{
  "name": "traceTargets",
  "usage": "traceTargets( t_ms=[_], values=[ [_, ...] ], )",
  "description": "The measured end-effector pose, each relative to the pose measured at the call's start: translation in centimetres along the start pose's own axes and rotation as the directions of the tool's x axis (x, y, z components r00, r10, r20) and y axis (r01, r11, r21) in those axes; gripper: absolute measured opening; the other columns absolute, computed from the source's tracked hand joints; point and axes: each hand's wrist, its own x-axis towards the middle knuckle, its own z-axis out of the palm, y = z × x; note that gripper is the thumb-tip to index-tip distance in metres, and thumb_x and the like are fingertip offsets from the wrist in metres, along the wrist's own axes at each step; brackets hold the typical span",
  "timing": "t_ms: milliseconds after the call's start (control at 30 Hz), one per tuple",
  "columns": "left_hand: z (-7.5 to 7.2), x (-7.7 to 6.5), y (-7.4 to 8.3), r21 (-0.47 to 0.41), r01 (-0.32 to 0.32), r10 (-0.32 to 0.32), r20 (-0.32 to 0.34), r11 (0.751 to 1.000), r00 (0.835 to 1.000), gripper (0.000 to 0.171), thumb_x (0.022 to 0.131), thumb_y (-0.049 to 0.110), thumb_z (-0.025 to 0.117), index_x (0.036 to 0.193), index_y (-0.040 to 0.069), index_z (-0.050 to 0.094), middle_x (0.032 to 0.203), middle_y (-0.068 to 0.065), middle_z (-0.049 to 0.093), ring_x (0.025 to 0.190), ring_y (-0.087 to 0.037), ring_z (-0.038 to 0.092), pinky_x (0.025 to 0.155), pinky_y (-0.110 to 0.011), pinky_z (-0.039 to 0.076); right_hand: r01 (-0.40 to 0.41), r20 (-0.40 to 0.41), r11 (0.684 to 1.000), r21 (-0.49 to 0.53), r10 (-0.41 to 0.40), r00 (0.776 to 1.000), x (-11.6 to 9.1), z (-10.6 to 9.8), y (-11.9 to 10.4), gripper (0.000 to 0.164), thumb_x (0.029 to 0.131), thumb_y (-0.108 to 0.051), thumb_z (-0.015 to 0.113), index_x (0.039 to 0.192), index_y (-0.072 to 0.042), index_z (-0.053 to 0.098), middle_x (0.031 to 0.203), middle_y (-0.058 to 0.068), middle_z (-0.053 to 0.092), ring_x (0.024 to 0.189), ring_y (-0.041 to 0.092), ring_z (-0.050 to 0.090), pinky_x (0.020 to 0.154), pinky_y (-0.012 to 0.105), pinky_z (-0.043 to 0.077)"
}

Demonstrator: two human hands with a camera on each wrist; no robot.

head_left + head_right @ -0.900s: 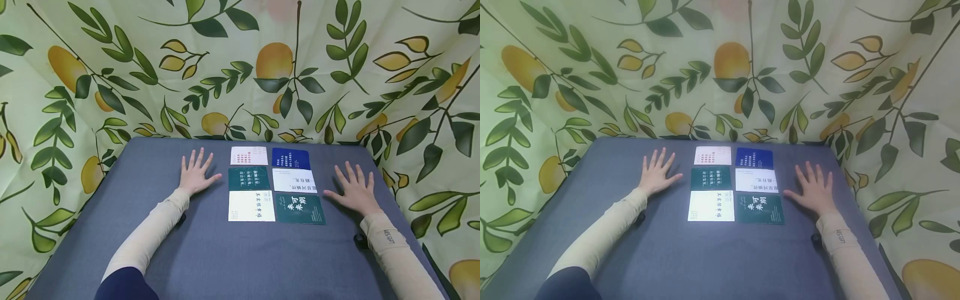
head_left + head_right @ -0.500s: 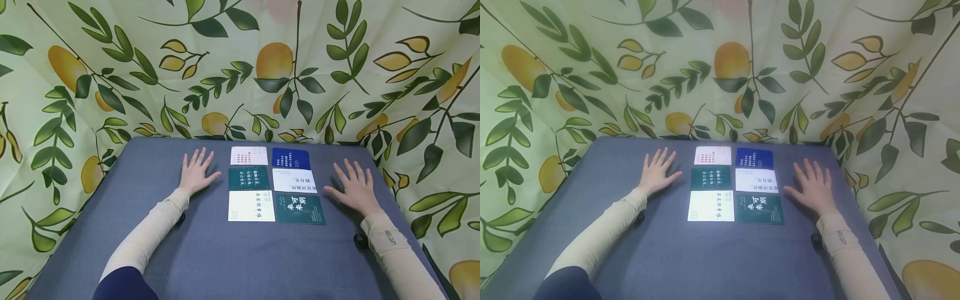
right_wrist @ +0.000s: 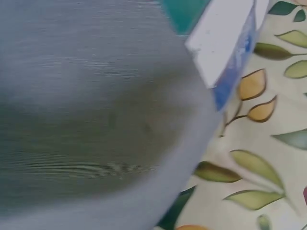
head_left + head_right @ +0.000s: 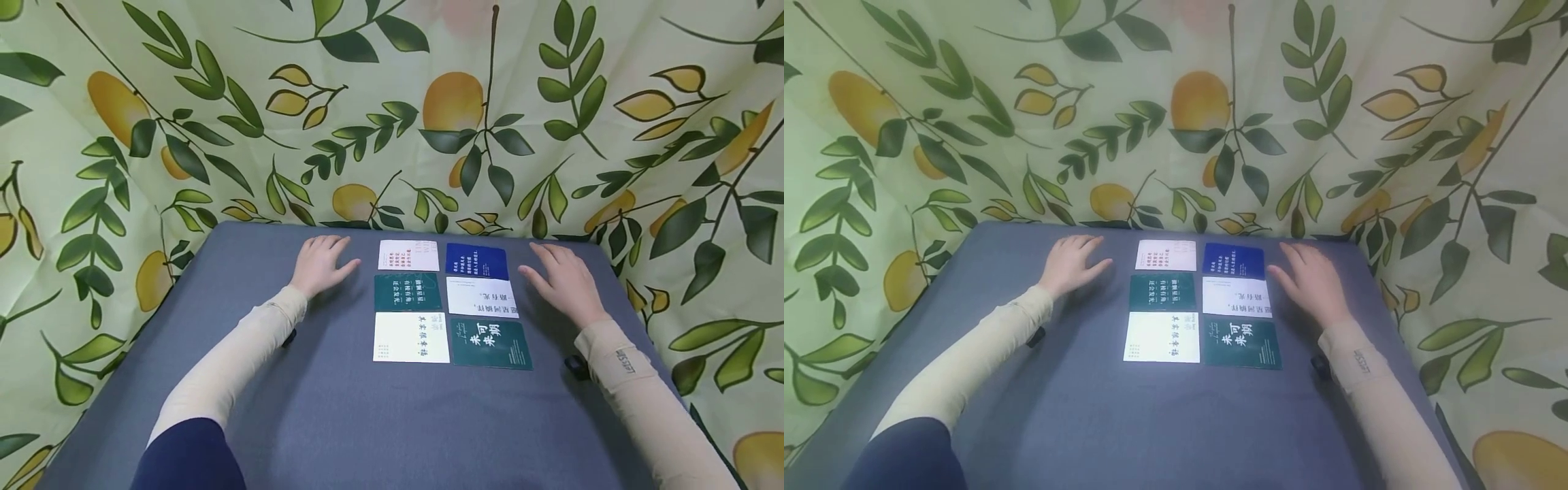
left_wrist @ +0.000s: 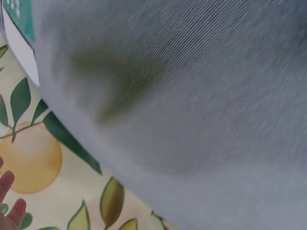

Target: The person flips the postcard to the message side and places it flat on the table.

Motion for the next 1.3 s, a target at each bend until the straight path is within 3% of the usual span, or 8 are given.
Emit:
traceTargets(
  t_ms=[200,333,467,667,833,1067,1167,1300],
  values=[
    [-1.5,2.1,-0.2,0.021,-0.010,0.011,-0.051,1.000,0.999,0.050,0.088,0.048,0.055,0.120,0.010,0.061,0.113,-0.011,0.067,0.103,-0.030,0.059,0.089,-0.045,0.045,-0.004,-0.028,0.994,0.106,0.007,1.000,4.1,-1.0,-2.1,0.055,0.096,-0.043,0.044,0.130,0.000,0.049,0.117,0.023,0.056,0.109,0.037,0.049,0.092,0.053,0.040],
    [-2.3,3.7,0.0,-0.030,0.034,-0.035,-0.049,0.999,0.998,0.044,0.088,0.043,0.058,0.117,0.010,0.062,0.099,-0.009,0.070,0.093,-0.029,0.062,0.081,-0.044,0.046,-0.006,-0.031,0.978,0.206,0.012,0.999,6.8,-1.0,-3.4,0.053,0.097,-0.042,0.043,0.129,-0.001,0.049,0.103,0.019,0.057,0.097,0.032,0.051,0.083,0.048,0.043],
    [-2.5,5.4,0.4,-0.117,0.132,-0.132,0.005,0.984,0.991,0.045,0.088,0.041,0.059,0.119,0.008,0.060,0.086,-0.008,0.070,0.082,-0.027,0.064,0.078,-0.044,0.046,-0.044,0.009,0.954,0.296,0.043,0.999,9.1,-0.2,-4.6,0.049,0.096,-0.037,0.048,0.129,-0.001,0.049,0.101,0.017,0.055,0.092,0.029,0.052,0.079,0.044,0.044],
    [-1.6,7.4,1.3,-0.179,0.277,-0.255,0.137,0.944,0.957,0.060,0.087,0.049,0.055,0.132,0.010,0.049,0.088,-0.008,0.069,0.079,-0.024,0.064,0.076,-0.041,0.048,-0.138,0.078,0.899,0.416,0.116,0.990,11.1,2.4,-6.0,0.043,0.094,-0.029,0.055,0.125,0.001,0.054,0.109,0.018,0.051,0.094,0.029,0.048,0.080,0.042,0.043],
    [-0.7,8.2,2.5,-0.308,0.347,-0.290,0.218,0.886,0.932,0.060,0.087,0.043,0.058,0.136,0.012,0.044,0.097,-0.011,0.068,0.087,-0.025,0.064,0.078,-0.040,0.049,-0.206,0.129,0.845,0.494,0.163,0.978,11.6,4.8,-6.8,0.041,0.093,-0.025,0.056,0.123,0.003,0.055,0.109,0.021,0.056,0.098,0.032,0.053,0.085,0.045,0.045],
    [1.0,8.2,3.7,-0.453,0.429,-0.309,0.316,0.781,0.897,0.065,0.087,0.029,0.064,0.140,0.008,0.032,0.104,-0.014,0.062,0.091,-0.028,0.057,0.084,-0.042,0.046,-0.387,0.247,0.670,0.633,0.298,0.922,11.2,7.5,-8.1,0.041,0.092,-0.019,0.056,0.127,0.001,0.052,0.113,0.020,0.058,0.104,0.032,0.055,0.089,0.041,0.044],
    [2.1,7.9,4.0,-0.482,0.459,-0.330,0.331,0.746,0.884,0.064,0.088,0.024,0.063,0.141,0.007,0.031,0.107,-0.015,0.060,0.093,-0.029,0.056,0.085,-0.041,0.046,-0.435,0.285,0.649,0.624,0.329,0.900,10.9,8.5,-8.6,0.042,0.091,-0.019,0.057,0.129,-0.001,0.051,0.111,0.019,0.058,0.102,0.031,0.054,0.087,0.039,0.043],
    [3.6,7.3,4.7,-0.500,0.489,-0.343,0.359,0.715,0.868,0.066,0.088,0.018,0.061,0.144,0.007,0.027,0.111,-0.018,0.060,0.096,-0.028,0.056,0.086,-0.040,0.046,-0.470,0.323,0.651,0.596,0.342,0.882,10.3,9.8,-9.2,0.041,0.091,-0.015,0.056,0.129,-0.001,0.052,0.112,0.019,0.059,0.100,0.030,0.056,0.083,0.036,0.045]
  ],
)
